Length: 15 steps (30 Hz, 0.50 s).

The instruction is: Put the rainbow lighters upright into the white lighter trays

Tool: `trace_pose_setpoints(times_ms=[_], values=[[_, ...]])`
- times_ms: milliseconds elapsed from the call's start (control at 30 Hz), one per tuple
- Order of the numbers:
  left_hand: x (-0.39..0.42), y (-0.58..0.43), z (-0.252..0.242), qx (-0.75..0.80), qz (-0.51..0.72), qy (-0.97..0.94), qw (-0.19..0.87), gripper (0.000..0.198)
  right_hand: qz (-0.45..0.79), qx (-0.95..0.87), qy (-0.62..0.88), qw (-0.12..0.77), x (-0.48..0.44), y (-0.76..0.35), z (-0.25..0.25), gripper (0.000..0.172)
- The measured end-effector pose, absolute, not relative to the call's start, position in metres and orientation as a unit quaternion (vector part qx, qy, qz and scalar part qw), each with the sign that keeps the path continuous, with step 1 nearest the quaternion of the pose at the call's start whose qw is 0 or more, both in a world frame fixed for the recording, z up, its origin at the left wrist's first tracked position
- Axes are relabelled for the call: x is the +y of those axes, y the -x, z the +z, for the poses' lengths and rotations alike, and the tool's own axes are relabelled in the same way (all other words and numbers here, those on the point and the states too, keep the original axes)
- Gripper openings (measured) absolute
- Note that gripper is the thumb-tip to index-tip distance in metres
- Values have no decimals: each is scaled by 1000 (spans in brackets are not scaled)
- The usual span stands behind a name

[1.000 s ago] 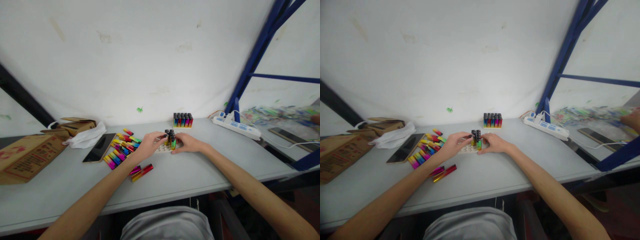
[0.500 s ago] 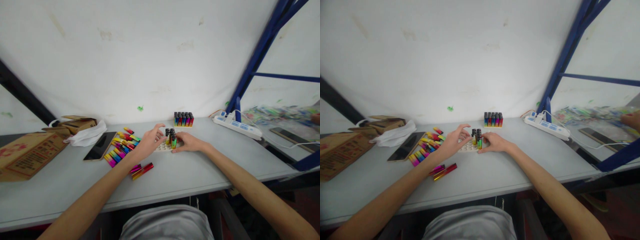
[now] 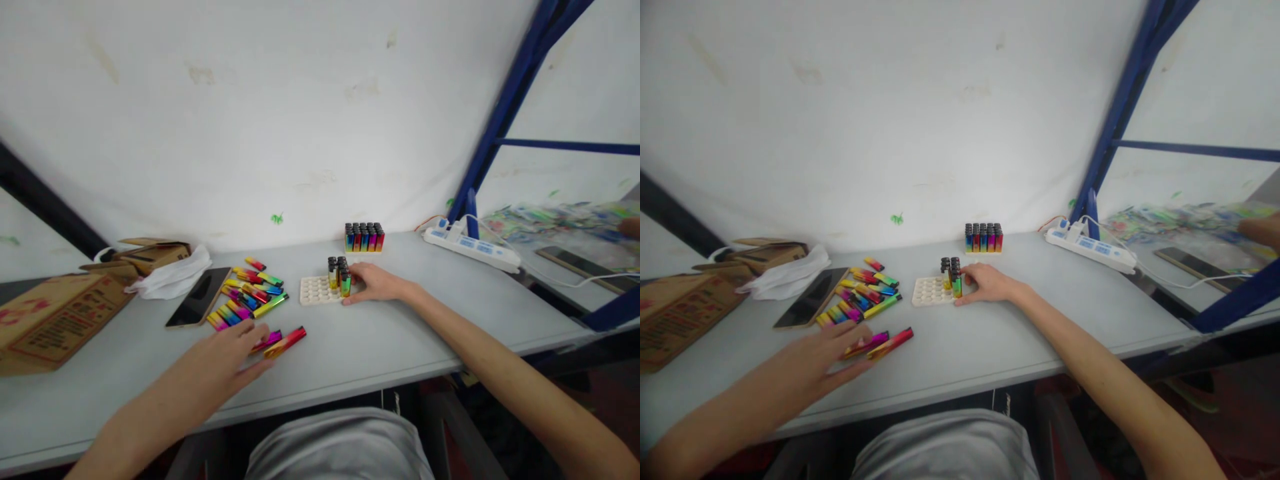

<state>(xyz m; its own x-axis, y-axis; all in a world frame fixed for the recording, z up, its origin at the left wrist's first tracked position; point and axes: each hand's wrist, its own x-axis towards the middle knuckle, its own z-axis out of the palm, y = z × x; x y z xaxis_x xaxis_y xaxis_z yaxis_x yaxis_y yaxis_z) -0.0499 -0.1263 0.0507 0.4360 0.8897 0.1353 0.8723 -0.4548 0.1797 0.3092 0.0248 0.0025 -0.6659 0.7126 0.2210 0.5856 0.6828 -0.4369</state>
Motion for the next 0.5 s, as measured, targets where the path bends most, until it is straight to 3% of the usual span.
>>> trace_pose_setpoints(times_ms=[300,400,500], values=[[-121,9,3,536,101,-834,-88,29,161,-899,360,191,27,-309,0,66],[-98,6,4,528,114,-839,-68,27,160,-901,356,190,27,-310,1,67],[-81,7,11,518,158,-841,22,19,161,-900,358,189,27,-309,1,69]])
